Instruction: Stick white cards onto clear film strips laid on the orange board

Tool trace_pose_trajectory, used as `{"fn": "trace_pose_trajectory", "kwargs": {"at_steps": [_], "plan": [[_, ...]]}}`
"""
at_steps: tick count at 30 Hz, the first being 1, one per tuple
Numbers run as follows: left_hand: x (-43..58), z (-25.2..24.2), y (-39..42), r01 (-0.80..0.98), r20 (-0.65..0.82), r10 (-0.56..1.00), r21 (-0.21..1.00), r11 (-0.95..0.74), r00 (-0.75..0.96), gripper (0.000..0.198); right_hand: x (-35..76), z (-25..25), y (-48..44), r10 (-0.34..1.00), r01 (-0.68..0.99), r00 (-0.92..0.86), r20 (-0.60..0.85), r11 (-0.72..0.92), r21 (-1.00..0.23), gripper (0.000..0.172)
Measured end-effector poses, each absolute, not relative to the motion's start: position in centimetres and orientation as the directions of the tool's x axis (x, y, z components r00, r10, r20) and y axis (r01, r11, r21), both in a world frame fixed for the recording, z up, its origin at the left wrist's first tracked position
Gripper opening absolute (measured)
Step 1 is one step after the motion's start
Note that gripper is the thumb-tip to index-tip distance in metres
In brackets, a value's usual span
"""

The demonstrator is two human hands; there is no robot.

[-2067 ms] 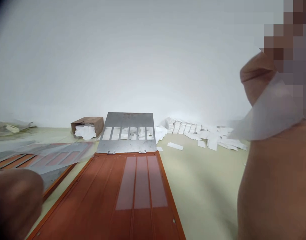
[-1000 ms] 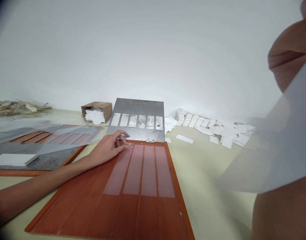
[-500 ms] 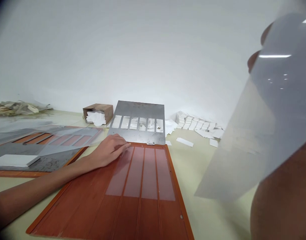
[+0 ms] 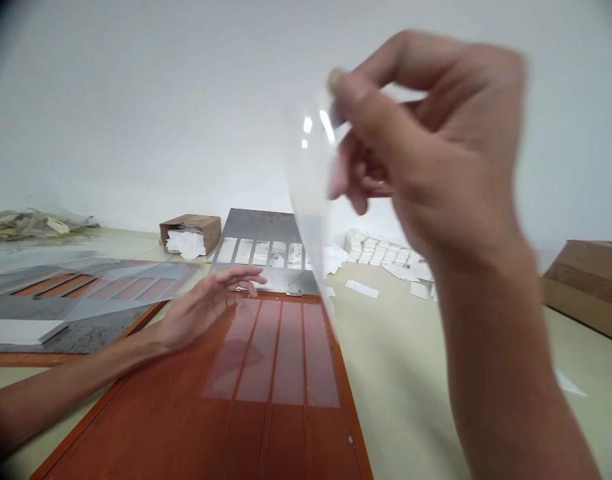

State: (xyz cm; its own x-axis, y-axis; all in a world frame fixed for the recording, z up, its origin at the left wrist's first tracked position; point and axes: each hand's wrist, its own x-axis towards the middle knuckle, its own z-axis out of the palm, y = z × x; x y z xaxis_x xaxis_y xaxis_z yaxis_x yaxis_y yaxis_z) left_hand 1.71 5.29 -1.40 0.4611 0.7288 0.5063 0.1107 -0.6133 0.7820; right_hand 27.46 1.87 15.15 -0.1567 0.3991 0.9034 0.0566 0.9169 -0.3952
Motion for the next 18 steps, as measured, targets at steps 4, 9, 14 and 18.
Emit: {"fn": "trace_pose_trajectory", "kwargs": {"at_steps": [4, 9, 14, 18], "plan": [[4.0, 0.5, 1.9, -0.403, 0.417, 0.711, 0.893, -0.202, 0.566, 0.073, 24.5, 13.8, 4.3, 0.484, 0.11, -0.295, 0.824, 0.874, -0.474, 0.031], [5.1, 1.3, 0.0, -0.342, 0.337, 0.774, 0.925, -0.166, 0.536, 0.037, 22.6, 11.4, 7.5, 0.651, 0.187, -0.418, 0.634, 0.744, -0.641, 0.033], [3.7, 0.4, 1.0, -0.275, 0.379, 0.793, 0.921, -0.275, 0.476, 0.05, 23.2, 11.6, 7.3, 0.64, 0.179, -0.516, 0.569, 0.73, -0.659, 0.032], [1.5, 0.7, 2.6, -0.018, 0.454, 0.755, 0.862, -0.507, 0.473, 0.048, 25.2, 13.3, 5.3, 0.516, 0.14, -0.551, 0.655, 0.832, -0.538, 0.025]]}}
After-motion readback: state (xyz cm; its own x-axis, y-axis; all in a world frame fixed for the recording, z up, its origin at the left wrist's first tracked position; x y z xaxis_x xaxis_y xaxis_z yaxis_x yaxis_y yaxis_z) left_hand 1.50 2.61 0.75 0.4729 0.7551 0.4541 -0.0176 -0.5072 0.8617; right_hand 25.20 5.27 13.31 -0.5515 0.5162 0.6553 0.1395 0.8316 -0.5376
